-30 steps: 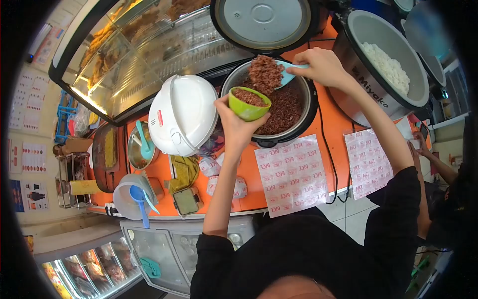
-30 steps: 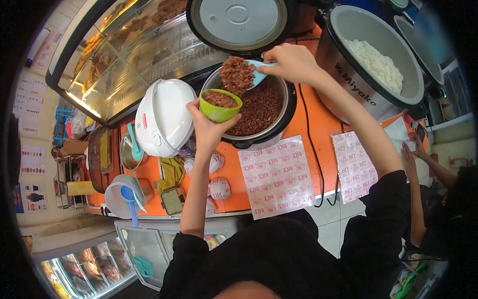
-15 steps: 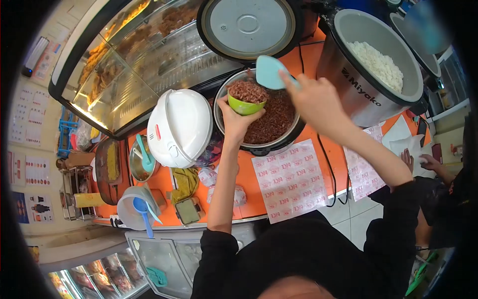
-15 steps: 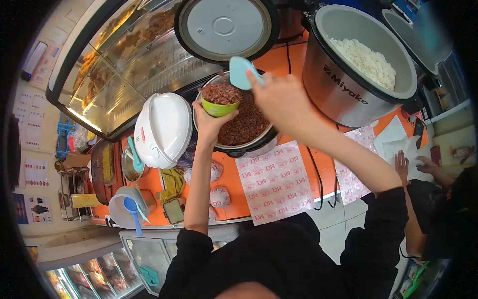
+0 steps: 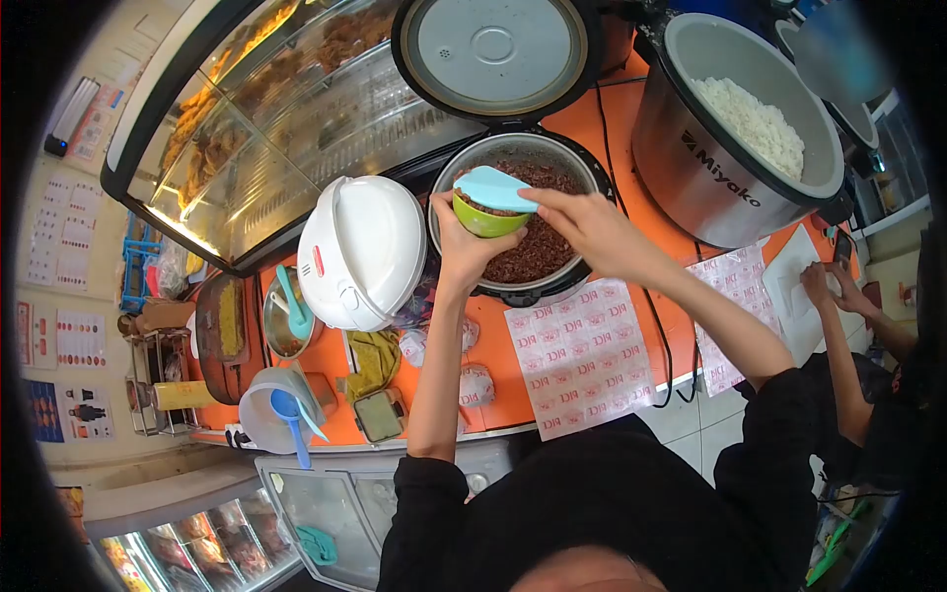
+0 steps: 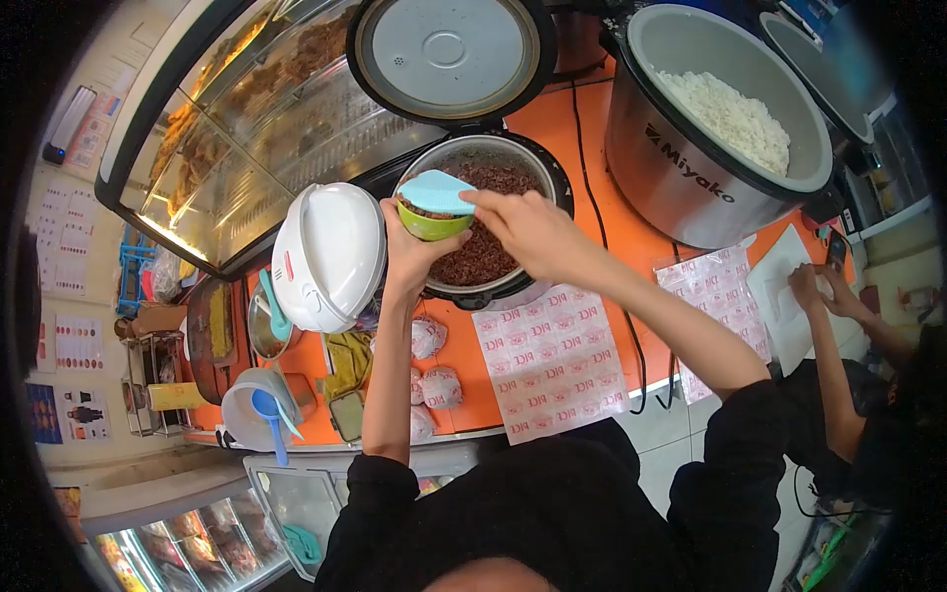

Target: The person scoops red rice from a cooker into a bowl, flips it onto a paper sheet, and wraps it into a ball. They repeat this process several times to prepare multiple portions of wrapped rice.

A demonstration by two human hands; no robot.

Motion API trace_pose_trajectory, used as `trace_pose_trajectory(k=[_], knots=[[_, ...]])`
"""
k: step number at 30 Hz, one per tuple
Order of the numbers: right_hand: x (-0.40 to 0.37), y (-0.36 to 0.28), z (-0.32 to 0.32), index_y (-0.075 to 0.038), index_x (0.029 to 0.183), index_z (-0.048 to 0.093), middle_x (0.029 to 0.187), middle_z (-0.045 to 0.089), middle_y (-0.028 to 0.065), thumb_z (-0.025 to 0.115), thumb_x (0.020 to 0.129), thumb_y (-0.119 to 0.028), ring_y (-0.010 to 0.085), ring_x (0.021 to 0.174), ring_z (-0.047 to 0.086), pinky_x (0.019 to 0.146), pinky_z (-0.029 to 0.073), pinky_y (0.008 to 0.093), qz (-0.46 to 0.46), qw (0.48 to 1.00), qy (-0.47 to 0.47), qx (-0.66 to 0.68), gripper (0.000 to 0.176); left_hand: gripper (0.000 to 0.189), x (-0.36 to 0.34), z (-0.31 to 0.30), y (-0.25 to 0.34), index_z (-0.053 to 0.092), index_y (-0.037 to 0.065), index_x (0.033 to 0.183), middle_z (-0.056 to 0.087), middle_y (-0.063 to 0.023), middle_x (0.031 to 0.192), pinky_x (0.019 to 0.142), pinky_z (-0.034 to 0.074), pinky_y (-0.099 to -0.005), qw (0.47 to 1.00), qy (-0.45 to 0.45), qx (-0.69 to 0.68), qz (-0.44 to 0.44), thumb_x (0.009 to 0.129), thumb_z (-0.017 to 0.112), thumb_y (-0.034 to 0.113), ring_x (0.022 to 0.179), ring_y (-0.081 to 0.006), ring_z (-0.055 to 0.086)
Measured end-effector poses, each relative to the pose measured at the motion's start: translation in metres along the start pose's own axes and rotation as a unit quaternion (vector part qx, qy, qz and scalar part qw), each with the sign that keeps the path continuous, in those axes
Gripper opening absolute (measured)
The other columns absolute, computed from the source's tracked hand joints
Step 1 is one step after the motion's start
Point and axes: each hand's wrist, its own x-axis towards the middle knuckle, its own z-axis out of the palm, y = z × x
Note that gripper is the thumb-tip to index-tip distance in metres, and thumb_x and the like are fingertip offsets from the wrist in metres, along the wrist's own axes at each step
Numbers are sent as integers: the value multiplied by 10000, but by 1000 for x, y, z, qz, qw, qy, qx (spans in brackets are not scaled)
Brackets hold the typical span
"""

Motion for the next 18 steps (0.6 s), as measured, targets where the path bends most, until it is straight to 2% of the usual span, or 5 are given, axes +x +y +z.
trace_pose_trajectory(k=[2, 10, 15, 16, 18], knots=[[22, 16, -3, -27, 1198, 503, 1062, 595, 195, 418, 922, -190, 300, 983, 571, 879, 408, 341, -116, 993, 32, -1, 332, 793, 0, 0, -1, 277, 28, 1021, 432, -114, 1024, 864, 415, -292, 999, 19, 32, 13, 470, 846, 69, 971, -187, 485], [27, 24, -9, 21, 1190, 498, 1116, 583, 146, 414, 923, -187, 203, 1074, 520, 934, 367, 312, -85, 992, 14, 90, 348, 826, 10, 8, -5, 271, 14, 1041, 395, -121, 1055, 874, 405, -293, 999, 38, 36, 14, 474, 862, 123, 996, -189, 468], [-4, 9, -7, -35, 1209, 498, 1035, 602, 181, 412, 926, -195, 266, 941, 588, 836, 427, 339, -129, 985, 109, 39, 336, 804, 14, 6, 0, 259, -15, 1081, 407, -117, 1067, 878, 449, -297, 996, 62, -61, -18, 499, 814, -18, 1002, -188, 494], [-12, -2, -6, -72, 1182, 515, 878, 608, 228, 425, 916, -195, 386, 819, 581, 726, 457, 431, -74, 993, 83, 35, 307, 785, 17, 3, -6, 254, -15, 1087, 428, -128, 1077, 878, 469, -331, 996, 45, -67, -26, 512, 786, -60, 1016, -213, 509], [-16, -3, 5, -86, 1197, 501, 828, 603, 226, 422, 917, -191, 390, 770, 577, 684, 451, 447, -71, 993, 91, 3, 310, 779, 14, 4, -1, 255, -11, 1091, 440, -134, 1080, 869, 480, -342, 996, 20, -77, -32, 516, 777, -72, 1016, -225, 519]])
